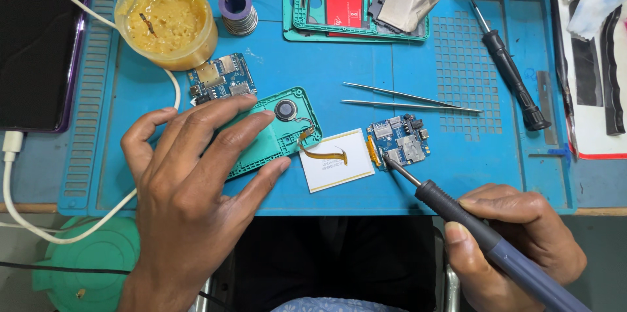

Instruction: The person holds a phone motherboard on a repair mat and solders a flex cable connector onto it using a soldering iron, applying flux from a container. They briefly adjust the soldering station and reposition the board and phone housing while working on the connection.

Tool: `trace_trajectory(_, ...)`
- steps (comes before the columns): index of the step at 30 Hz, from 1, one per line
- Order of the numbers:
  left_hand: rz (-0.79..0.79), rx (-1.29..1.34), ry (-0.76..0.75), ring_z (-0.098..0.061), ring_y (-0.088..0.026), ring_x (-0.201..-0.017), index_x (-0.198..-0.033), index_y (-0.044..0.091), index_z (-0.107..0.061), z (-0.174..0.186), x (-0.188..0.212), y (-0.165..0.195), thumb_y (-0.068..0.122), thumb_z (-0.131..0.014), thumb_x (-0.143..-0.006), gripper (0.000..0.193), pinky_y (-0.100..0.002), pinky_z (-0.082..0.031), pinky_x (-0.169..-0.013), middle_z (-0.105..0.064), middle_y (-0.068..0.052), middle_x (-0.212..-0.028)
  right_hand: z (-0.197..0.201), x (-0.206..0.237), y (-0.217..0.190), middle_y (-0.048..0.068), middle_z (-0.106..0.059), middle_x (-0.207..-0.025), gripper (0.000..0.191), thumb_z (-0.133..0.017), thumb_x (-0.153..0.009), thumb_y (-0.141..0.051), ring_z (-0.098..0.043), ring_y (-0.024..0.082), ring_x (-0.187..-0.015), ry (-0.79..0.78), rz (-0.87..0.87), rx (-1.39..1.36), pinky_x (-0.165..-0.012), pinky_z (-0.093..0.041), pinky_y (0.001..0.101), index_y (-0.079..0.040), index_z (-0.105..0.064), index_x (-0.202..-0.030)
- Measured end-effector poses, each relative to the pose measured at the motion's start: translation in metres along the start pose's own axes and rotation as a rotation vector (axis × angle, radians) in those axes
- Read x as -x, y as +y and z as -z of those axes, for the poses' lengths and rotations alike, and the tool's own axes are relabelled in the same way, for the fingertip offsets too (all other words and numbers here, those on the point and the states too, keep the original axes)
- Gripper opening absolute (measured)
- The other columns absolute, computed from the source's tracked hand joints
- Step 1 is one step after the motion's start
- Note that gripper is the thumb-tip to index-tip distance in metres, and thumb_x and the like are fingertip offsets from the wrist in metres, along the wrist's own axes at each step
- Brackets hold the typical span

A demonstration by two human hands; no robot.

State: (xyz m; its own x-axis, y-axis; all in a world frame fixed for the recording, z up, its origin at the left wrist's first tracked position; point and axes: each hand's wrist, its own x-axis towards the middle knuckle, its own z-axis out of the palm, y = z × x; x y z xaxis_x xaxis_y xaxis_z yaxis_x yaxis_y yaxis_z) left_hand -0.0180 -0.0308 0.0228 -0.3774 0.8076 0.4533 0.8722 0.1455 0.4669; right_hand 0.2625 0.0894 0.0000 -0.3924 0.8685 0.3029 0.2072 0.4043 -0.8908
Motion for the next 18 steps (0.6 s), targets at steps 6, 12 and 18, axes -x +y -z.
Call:
trace_trajectory(6, -0.004, 0.006, 0.003, -0.064, -0.021, -0.118, -0.121, 0.013, -0.072, 0.0002, 0.0003, -0.0005, 0.028, -0.087, -0.082, 0.045, -0.045, -0.031, -0.11, -0.068, -0.003, -0.129, -0.0021, -0.0012, -0.0018, 0.014, -0.069, -0.082, 0.019, -0.076, -0.083, -0.001, -0.07, 0.015, -0.074, 0.013, -0.017, 0.044, -0.07, -0.054, 0.0275, 0.0, -0.063, -0.097)
trace_trajectory(12, -0.008, 0.007, 0.005, -0.064, -0.021, -0.119, -0.121, 0.013, -0.072, -0.0005, 0.0006, -0.0004, 0.028, -0.087, -0.082, 0.044, -0.046, -0.031, -0.11, -0.068, -0.003, -0.129, -0.0038, -0.0028, -0.0032, 0.013, -0.069, -0.084, 0.019, -0.076, -0.084, -0.002, -0.071, 0.016, -0.078, 0.014, -0.003, 0.08, -0.072, -0.055, 0.0274, 0.0, -0.063, -0.097)
trace_trajectory(18, -0.012, 0.006, 0.009, -0.064, -0.022, -0.119, -0.121, 0.013, -0.072, -0.0011, 0.0009, -0.001, 0.028, -0.087, -0.083, 0.044, -0.046, -0.03, -0.11, -0.068, -0.003, -0.129, -0.006, -0.0046, -0.0045, 0.013, -0.07, -0.083, 0.019, -0.076, -0.086, -0.002, -0.071, 0.015, -0.078, 0.007, 0.031, 0.099, -0.072, -0.056, 0.0259, 0.0, -0.063, -0.099)
